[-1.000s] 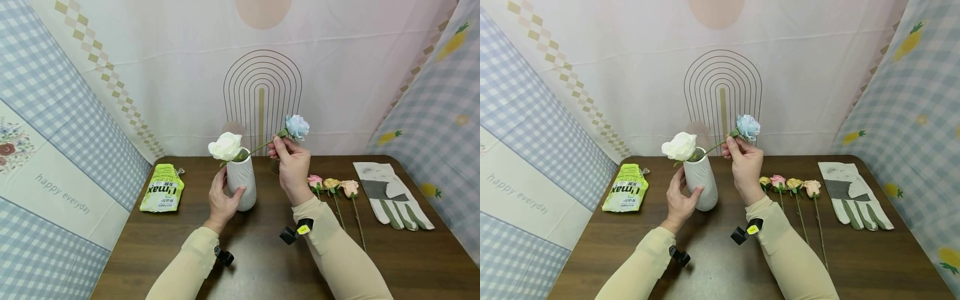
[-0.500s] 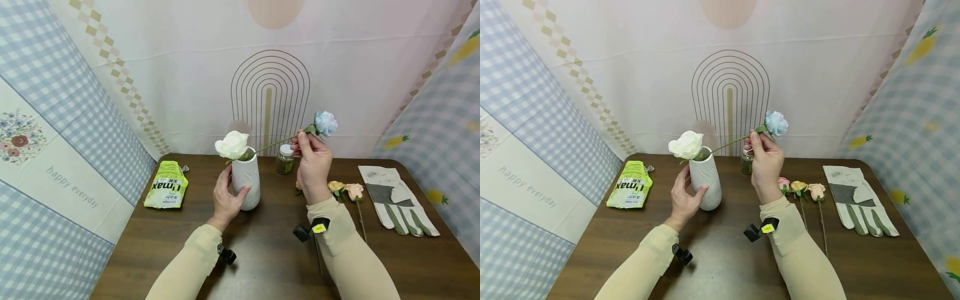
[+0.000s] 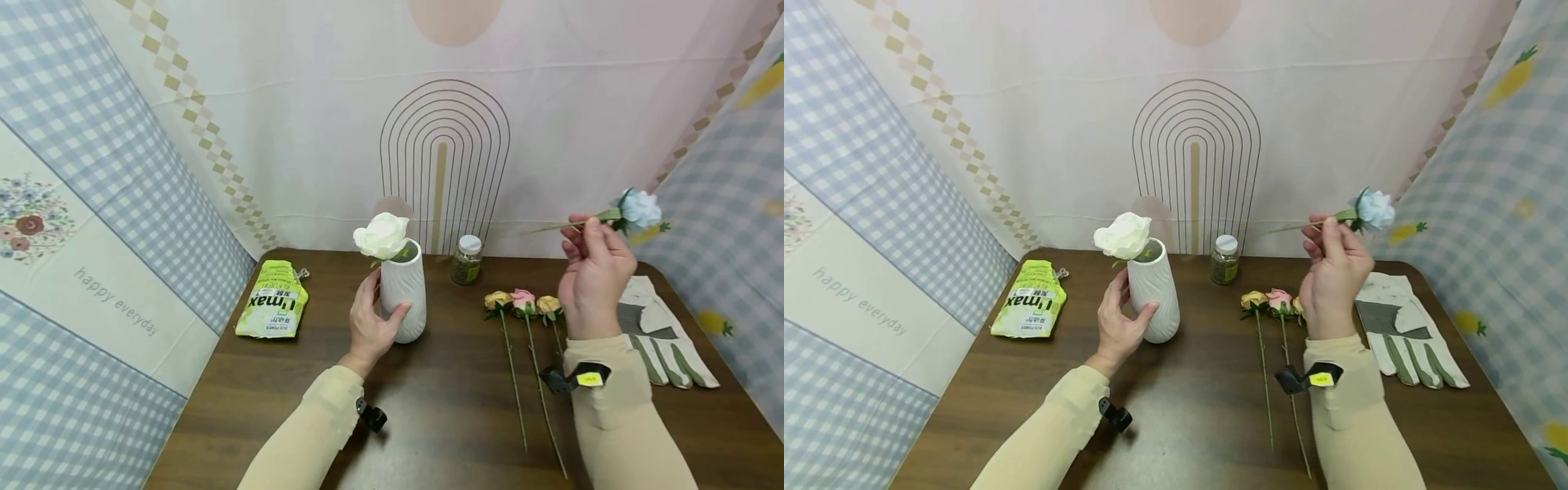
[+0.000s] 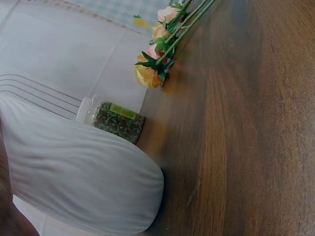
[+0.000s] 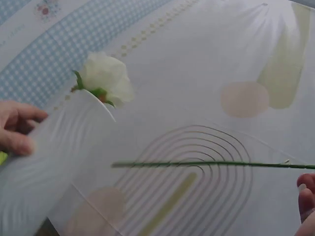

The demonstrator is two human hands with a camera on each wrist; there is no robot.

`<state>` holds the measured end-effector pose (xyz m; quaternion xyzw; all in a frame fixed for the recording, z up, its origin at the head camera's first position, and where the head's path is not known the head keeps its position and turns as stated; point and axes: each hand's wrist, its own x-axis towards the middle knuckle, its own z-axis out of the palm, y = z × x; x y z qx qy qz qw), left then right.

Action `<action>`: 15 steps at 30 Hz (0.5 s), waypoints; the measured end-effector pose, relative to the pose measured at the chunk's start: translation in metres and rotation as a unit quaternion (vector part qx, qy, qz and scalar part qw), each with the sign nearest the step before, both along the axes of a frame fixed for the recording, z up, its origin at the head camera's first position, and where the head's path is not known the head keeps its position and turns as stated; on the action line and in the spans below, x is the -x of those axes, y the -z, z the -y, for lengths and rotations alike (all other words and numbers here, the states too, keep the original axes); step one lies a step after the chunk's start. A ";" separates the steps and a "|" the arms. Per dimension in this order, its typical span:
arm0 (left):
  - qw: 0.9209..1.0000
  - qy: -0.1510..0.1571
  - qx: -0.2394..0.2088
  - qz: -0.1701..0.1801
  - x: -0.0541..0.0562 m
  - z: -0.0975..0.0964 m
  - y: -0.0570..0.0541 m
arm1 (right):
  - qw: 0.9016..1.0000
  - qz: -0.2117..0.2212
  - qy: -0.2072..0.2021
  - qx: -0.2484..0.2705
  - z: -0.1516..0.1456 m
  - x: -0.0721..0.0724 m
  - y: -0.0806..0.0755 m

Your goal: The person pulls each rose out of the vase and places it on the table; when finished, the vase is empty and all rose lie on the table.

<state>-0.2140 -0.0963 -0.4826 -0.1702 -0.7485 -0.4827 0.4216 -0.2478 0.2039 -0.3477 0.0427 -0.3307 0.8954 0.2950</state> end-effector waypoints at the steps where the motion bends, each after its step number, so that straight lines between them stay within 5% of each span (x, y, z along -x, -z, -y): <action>1: 1.000 0.000 0.001 -0.002 0.000 0.000 -0.001 | 1.000 -0.005 0.001 -0.006 -0.006 -0.002 0.001; 8: 1.000 -0.012 -0.002 -0.014 -0.002 -0.003 -0.008 | 0.994 -0.009 -0.027 -0.104 -0.020 -0.012 0.027; 15: 1.000 -0.010 0.001 -0.019 -0.020 -0.010 -0.034 | 0.979 0.028 -0.050 -0.195 -0.015 -0.021 0.060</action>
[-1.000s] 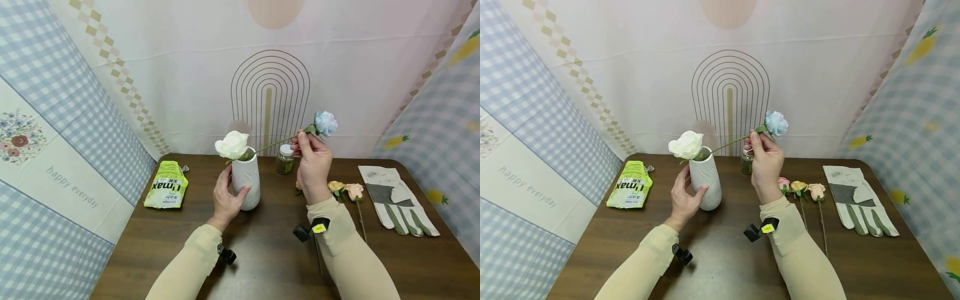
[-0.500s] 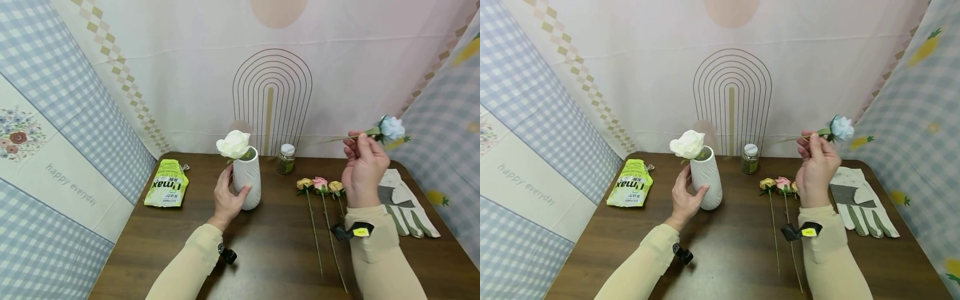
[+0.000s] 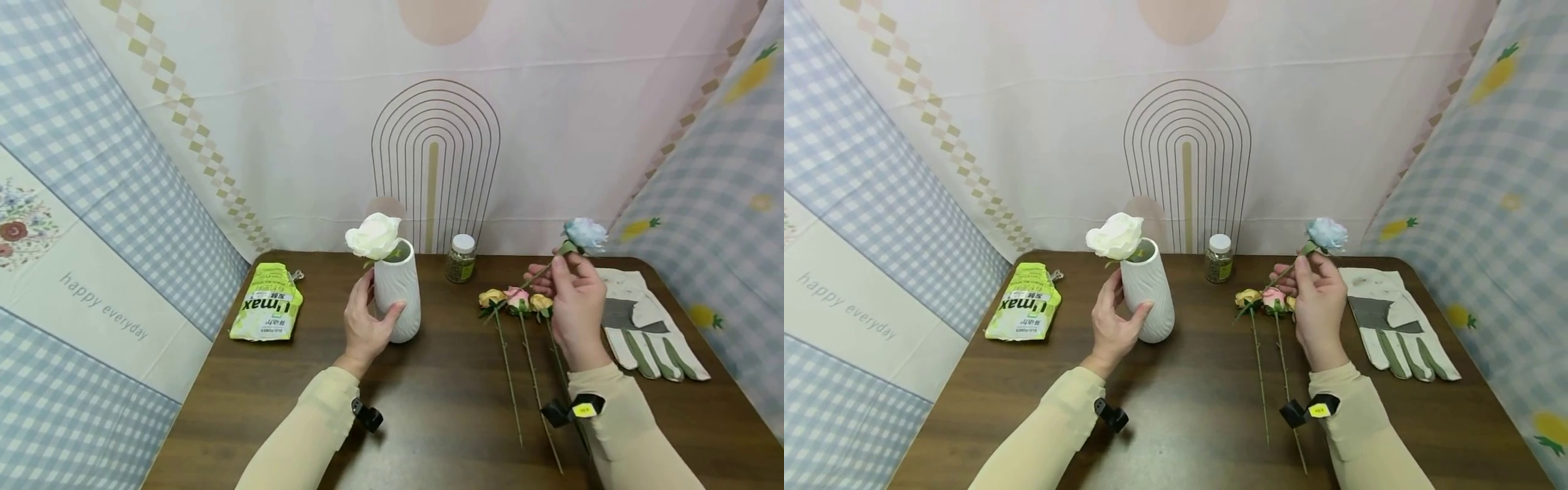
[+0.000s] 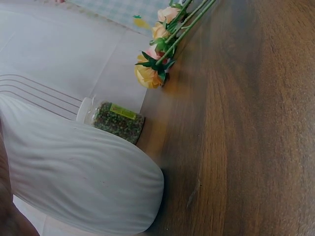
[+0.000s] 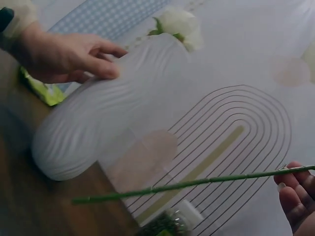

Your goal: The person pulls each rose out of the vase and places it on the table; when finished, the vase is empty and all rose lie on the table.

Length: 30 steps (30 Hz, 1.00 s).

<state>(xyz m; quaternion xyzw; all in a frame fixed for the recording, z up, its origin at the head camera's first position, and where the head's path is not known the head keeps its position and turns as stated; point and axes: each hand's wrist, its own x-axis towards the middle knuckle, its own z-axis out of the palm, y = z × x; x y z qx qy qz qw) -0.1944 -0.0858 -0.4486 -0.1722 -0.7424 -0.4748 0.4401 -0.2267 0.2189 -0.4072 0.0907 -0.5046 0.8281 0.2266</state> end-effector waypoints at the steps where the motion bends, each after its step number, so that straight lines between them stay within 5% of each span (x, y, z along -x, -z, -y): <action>1: 1.000 0.000 -0.001 0.000 -0.001 0.000 -0.001 | 1.000 0.012 0.005 -0.010 0.002 -0.001 0.004; 6: 1.000 0.005 -0.004 0.003 0.001 0.001 0.003 | 0.996 0.066 0.035 -0.053 0.008 -0.005 0.021; 13: 1.000 -0.001 -0.002 0.003 -0.004 -0.001 -0.004 | 0.993 0.055 0.064 -0.085 0.015 -0.006 0.041; 19: 1.000 -0.003 0.000 -0.001 -0.003 -0.001 -0.004 | 0.983 0.089 0.053 -0.150 0.022 -0.014 0.047; 30: 1.000 0.001 -0.002 0.001 -0.003 -0.001 -0.003 | 0.933 0.145 -0.025 -0.329 0.038 -0.012 0.100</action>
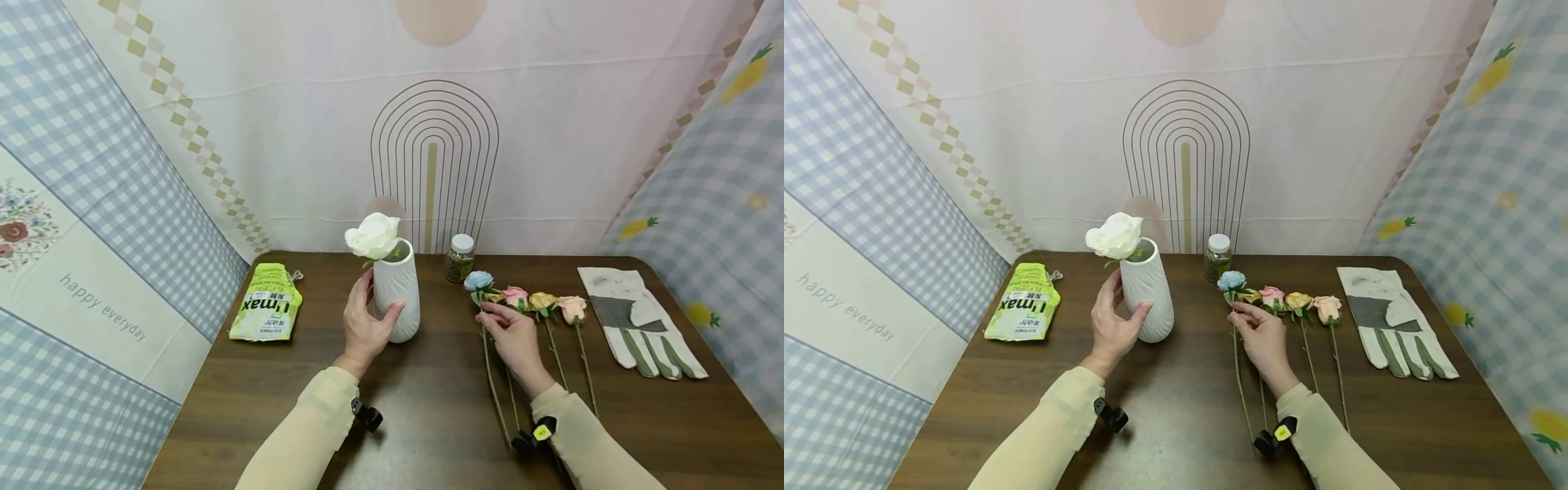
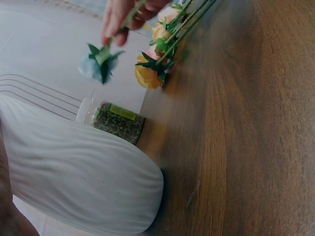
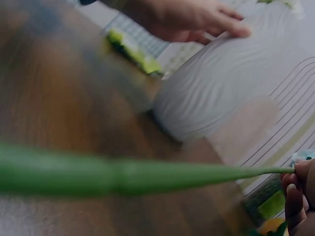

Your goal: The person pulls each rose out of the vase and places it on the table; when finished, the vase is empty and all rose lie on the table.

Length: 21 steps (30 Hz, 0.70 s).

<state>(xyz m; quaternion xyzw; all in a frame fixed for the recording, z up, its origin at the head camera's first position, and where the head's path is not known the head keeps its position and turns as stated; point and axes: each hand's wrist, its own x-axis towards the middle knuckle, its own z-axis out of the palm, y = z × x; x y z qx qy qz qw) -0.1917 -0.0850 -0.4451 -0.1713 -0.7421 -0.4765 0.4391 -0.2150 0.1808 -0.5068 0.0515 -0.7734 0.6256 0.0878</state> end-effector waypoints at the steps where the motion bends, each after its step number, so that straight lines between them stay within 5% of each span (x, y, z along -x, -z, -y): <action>1: 1.000 -0.001 0.000 0.001 0.000 0.000 0.000 | 1.000 0.005 -0.005 -0.008 0.001 0.001 0.004; 10: 1.000 0.000 0.002 -0.002 0.001 0.000 0.001 | 0.995 0.054 -0.001 -0.086 0.003 0.011 0.030; 21: 1.000 -0.005 0.003 -0.005 0.001 0.000 0.001 | 0.975 0.035 0.008 -0.220 -0.002 0.013 0.036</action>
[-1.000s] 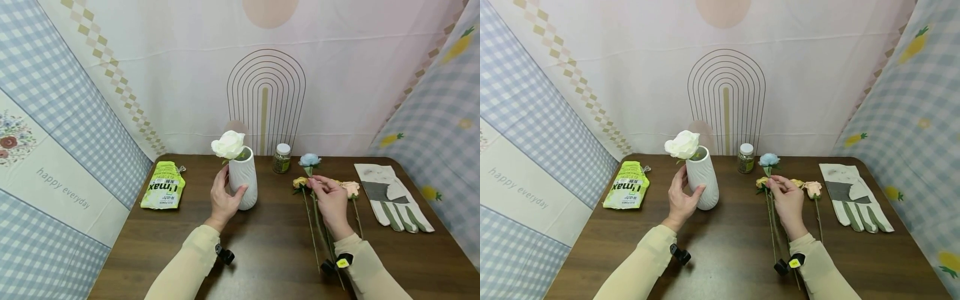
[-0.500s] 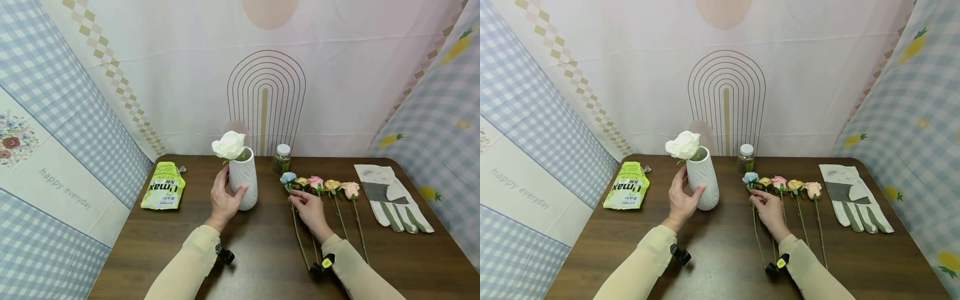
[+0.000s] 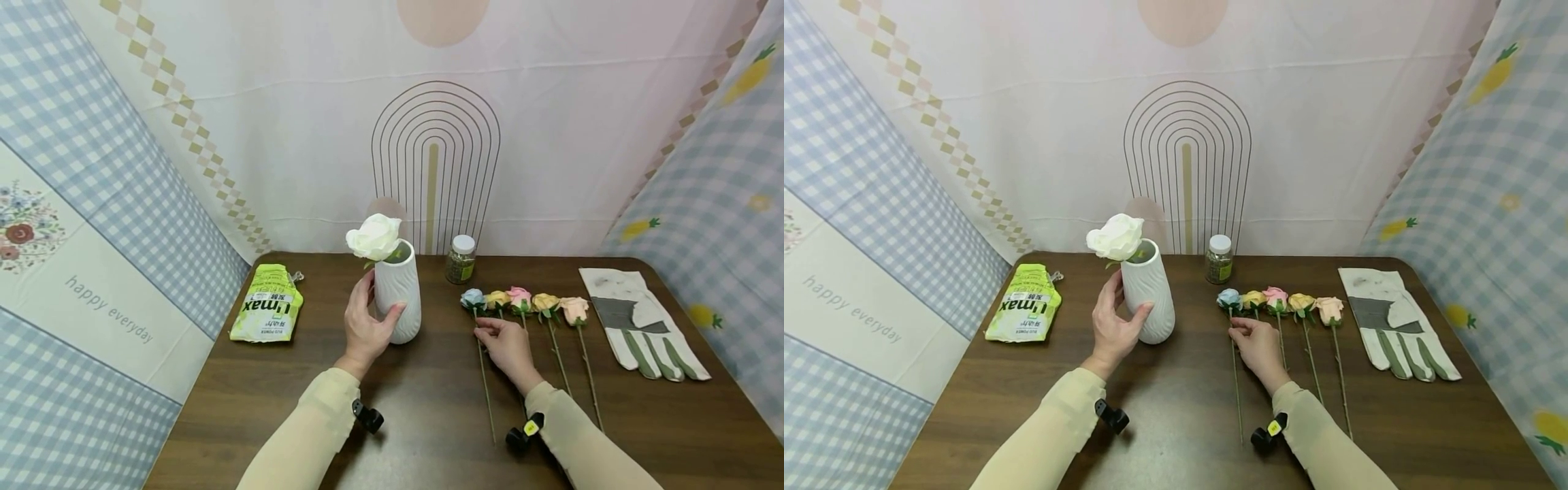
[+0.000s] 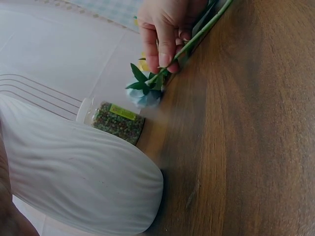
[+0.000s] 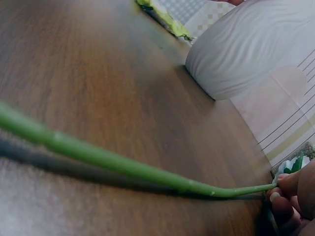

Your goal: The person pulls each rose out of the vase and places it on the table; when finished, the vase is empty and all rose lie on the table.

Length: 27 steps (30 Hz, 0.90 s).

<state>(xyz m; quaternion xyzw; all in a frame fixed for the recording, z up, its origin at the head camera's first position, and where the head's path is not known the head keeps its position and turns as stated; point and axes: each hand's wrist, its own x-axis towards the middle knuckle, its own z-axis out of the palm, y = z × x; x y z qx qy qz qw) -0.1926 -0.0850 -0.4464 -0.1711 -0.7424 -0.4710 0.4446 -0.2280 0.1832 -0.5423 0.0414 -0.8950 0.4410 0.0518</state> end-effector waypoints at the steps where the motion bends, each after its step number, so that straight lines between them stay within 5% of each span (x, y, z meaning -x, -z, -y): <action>1: 1.000 0.001 -0.001 0.001 0.000 0.000 0.000 | 1.000 -0.002 0.001 -0.008 0.000 0.000 0.000; 16: 1.000 0.004 -0.003 0.004 -0.001 0.000 0.001 | 0.999 -0.022 0.016 -0.047 -0.001 -0.002 -0.001; 23: 1.000 0.005 -0.002 0.025 0.019 0.009 0.034 | 0.999 -0.014 0.014 -0.041 -0.003 -0.002 -0.001; 27: 1.000 -0.001 -0.003 0.011 0.017 0.006 0.026 | 0.999 -0.014 0.014 -0.037 -0.004 -0.002 -0.001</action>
